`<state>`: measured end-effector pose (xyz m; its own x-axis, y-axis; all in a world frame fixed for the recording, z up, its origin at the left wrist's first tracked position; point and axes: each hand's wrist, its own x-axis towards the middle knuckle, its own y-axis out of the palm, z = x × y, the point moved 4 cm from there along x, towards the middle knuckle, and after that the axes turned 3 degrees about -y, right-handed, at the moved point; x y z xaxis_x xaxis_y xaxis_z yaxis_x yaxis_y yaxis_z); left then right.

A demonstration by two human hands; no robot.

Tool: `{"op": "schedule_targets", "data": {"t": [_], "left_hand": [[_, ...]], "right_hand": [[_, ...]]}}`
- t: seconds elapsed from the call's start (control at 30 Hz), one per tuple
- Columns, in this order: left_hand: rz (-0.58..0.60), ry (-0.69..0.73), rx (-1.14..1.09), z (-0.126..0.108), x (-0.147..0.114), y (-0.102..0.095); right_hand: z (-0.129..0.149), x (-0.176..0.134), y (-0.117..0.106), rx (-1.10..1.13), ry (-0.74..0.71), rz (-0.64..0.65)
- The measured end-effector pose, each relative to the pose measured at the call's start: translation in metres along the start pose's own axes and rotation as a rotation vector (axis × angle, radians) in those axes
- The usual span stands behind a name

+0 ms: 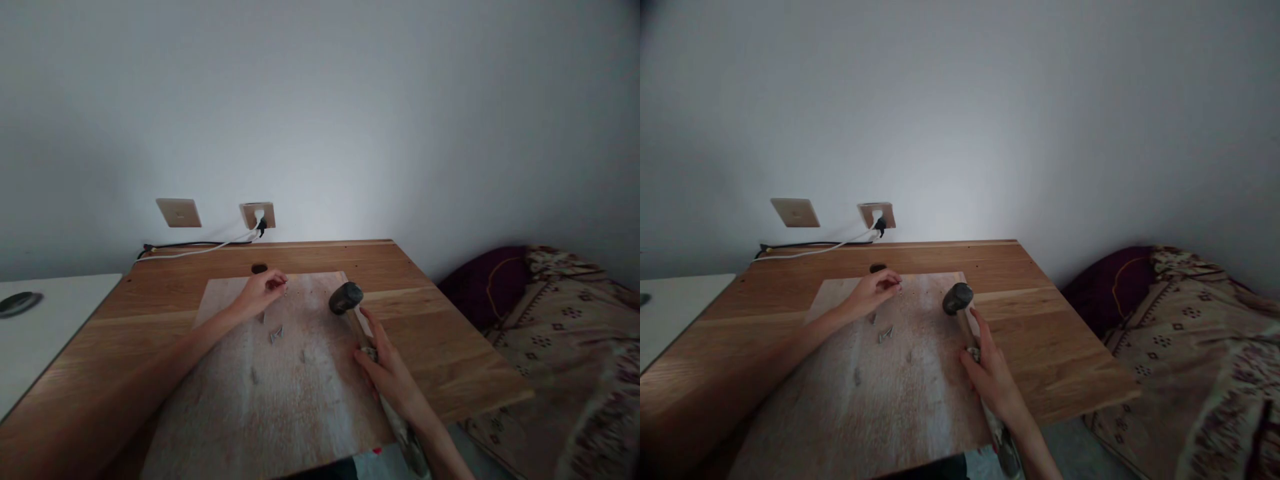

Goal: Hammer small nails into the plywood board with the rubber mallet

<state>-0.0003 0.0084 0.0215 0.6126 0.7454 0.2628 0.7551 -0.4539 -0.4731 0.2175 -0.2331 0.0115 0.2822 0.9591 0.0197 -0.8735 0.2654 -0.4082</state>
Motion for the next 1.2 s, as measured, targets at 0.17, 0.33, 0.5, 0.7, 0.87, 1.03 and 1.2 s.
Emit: {"op": "schedule_targets", "data": {"t": [0.17, 0.33, 0.5, 0.7, 0.87, 1.03, 1.2], "left_hand": [[-0.009, -0.051, -0.092, -0.004, -0.019, 0.011], [0.041, -0.048, -0.096, -0.027, -0.033, 0.038], [0.2, 0.091, -0.089, -0.05, -0.007, 0.067], [0.204, 0.175, 0.056, -0.04, 0.047, 0.067], [0.236, 0.155, 0.129, -0.025, 0.057, 0.075], [0.231, 0.19, 0.158, -0.024, 0.057, 0.078], [0.28, 0.198, 0.141, -0.025, 0.059, 0.081]], "right_hand": [[0.003, -0.003, 0.003, 0.092, 0.118, -0.012], [-0.002, 0.0, 0.005, 0.124, 0.143, -0.037], [-0.011, 0.002, 0.01, 0.119, 0.159, 0.037], [-0.007, -0.001, 0.009, 0.161, 0.146, -0.021], [-0.011, 0.0, 0.01, 0.162, 0.16, -0.02], [-0.013, 0.0, 0.01, 0.16, 0.17, -0.031], [-0.007, 0.003, 0.006, 0.168, 0.173, -0.019]]}}
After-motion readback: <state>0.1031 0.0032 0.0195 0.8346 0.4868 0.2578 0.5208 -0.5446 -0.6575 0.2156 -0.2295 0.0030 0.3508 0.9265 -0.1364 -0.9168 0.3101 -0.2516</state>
